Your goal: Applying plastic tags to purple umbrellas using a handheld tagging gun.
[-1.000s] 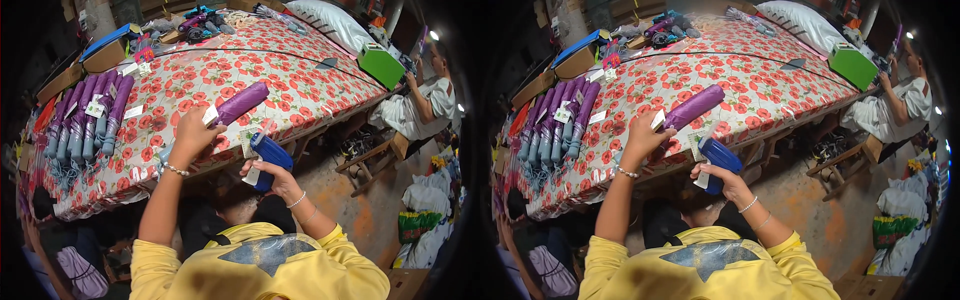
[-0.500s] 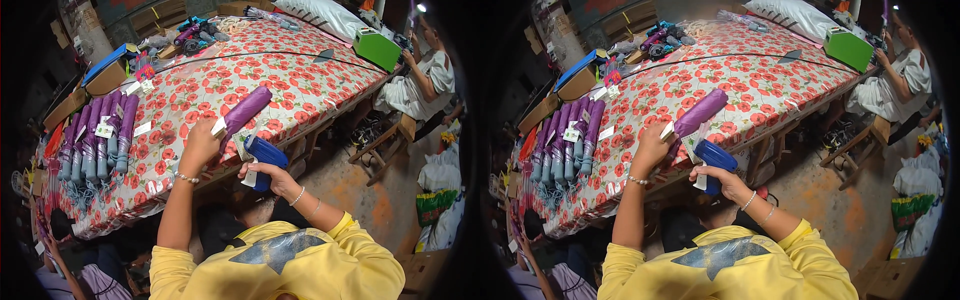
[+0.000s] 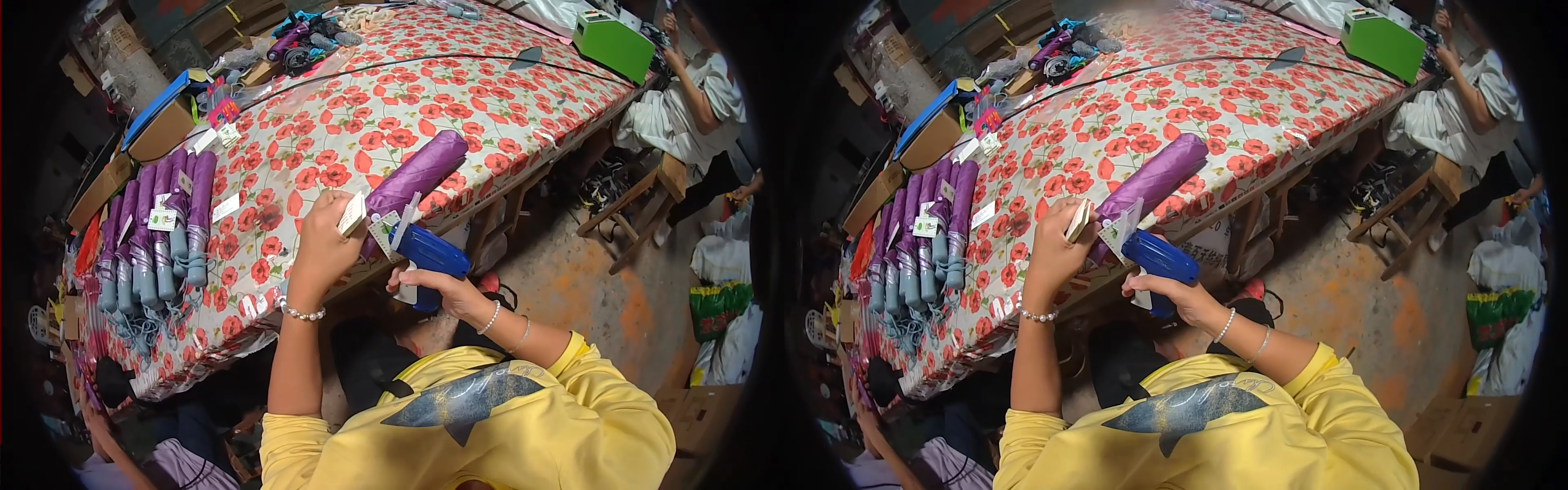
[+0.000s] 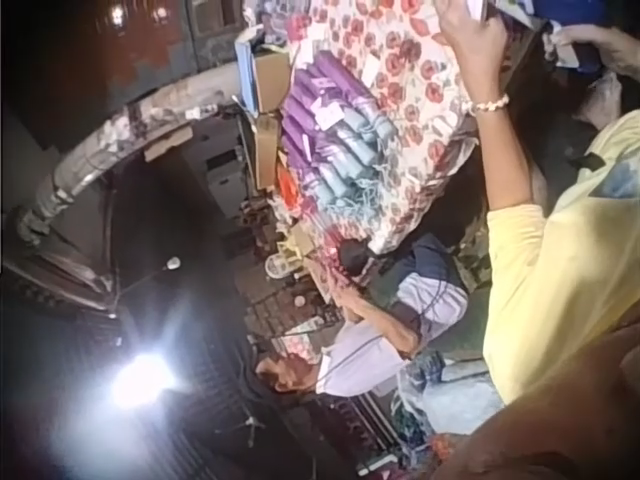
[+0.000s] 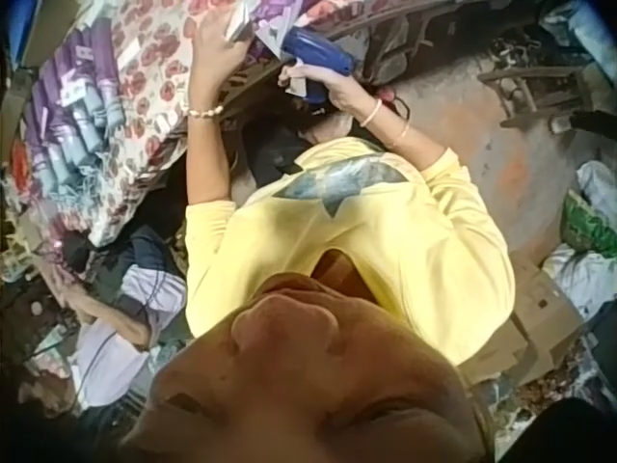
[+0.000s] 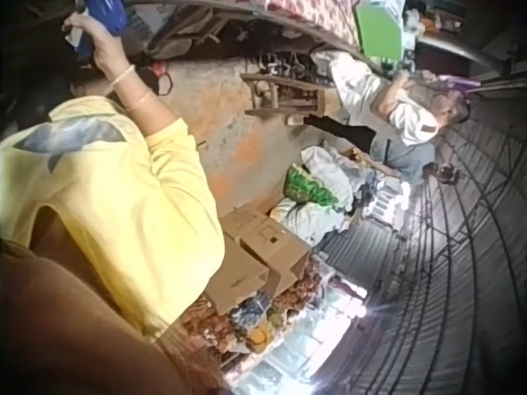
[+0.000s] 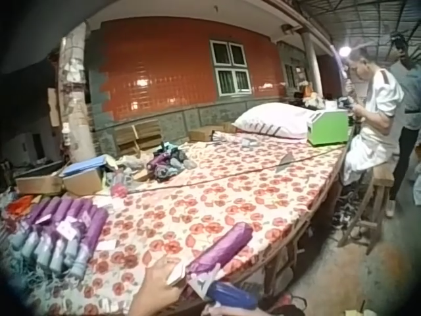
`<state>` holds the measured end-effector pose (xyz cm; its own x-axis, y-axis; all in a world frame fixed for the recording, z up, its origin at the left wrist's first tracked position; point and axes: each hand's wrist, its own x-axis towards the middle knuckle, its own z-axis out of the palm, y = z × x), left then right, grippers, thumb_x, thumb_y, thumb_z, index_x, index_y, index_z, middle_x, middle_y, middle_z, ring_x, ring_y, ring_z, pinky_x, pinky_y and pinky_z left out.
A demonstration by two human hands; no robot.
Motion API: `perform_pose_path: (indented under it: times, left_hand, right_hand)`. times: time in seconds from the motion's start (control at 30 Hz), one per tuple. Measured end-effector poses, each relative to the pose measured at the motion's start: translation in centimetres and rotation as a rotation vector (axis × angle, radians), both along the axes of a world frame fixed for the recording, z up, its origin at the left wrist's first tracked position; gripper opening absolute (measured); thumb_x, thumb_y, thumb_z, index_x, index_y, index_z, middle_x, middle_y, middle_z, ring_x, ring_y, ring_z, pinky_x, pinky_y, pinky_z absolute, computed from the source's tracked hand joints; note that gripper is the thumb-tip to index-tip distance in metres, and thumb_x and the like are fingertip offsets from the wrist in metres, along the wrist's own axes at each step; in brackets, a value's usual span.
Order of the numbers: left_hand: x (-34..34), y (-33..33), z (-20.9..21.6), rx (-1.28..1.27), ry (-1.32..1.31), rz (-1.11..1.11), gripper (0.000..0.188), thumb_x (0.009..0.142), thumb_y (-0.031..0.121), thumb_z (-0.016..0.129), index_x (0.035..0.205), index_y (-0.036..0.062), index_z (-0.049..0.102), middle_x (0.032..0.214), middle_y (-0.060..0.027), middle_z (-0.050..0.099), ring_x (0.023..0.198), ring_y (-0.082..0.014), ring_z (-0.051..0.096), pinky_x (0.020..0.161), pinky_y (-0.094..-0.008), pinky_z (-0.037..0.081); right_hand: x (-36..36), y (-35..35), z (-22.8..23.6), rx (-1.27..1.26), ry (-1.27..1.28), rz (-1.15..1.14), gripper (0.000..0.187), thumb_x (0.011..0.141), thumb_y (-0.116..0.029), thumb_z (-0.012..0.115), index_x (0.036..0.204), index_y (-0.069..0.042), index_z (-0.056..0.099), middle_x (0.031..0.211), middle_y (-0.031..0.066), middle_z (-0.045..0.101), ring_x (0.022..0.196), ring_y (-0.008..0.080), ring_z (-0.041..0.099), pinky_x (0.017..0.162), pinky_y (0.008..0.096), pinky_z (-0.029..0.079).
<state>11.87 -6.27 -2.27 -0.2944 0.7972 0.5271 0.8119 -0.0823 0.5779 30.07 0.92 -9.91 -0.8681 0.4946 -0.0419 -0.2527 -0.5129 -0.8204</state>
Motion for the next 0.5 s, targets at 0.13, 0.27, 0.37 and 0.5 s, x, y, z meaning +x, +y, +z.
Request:
perform_pose_path:
  times: [0.13,0.27,0.37,0.5]
  left_hand:
    - [-0.2,-0.1,-0.5,0.016,0.007,-0.025,0.021,0.07,-0.003,0.063,0.091,-0.0022,0.062,0.09,-0.0125,0.059,0.074,-0.0254,0.055,0.067,-0.0313,0.045]
    - [-0.2,-0.2,-0.6,0.016,0.016,-0.03,0.027,0.067,-0.005,0.062,0.094,-0.0032,0.061,0.091,-0.0134,0.059,0.075,-0.0268,0.056,0.067,-0.0316,0.045]
    - [0.2,-0.4,-0.2,-0.027,0.026,0.004,0.023,0.068,-0.005,0.064,0.09,-0.0002,0.064,0.09,-0.0116,0.061,0.072,-0.0241,0.056,0.065,-0.0305,0.045]
    - [1.0,-0.8,-0.2,-0.014,0.147,0.035,0.032,0.063,-0.008,0.061,0.094,-0.0001,0.062,0.091,-0.0123,0.06,0.075,-0.0258,0.056,0.067,-0.0318,0.045]
  right_hand:
    - [-0.2,0.1,-0.4,-0.011,0.025,-0.009,0.024,0.079,-0.008,0.065,0.1,0.001,0.063,0.088,0.0104,0.068,0.082,0.0222,0.066,0.082,0.0303,0.05]
    - [-0.4,0.3,-0.5,-0.004,0.037,-0.002,0.026,0.079,-0.007,0.065,0.103,0.001,0.061,0.088,0.0102,0.068,0.082,0.0218,0.066,0.081,0.0301,0.05]
    - [-0.4,0.6,-0.3,0.032,0.031,0.013,0.031,0.078,-0.005,0.065,0.109,0.001,0.058,0.089,0.01,0.067,0.081,0.0209,0.065,0.08,0.0294,0.05]
    - [-0.4,0.0,1.4,0.098,0.057,-0.071,0.047,0.078,-0.002,0.064,0.122,-0.004,0.047,0.098,0.0074,0.062,0.079,0.0161,0.062,0.077,0.0267,0.048]
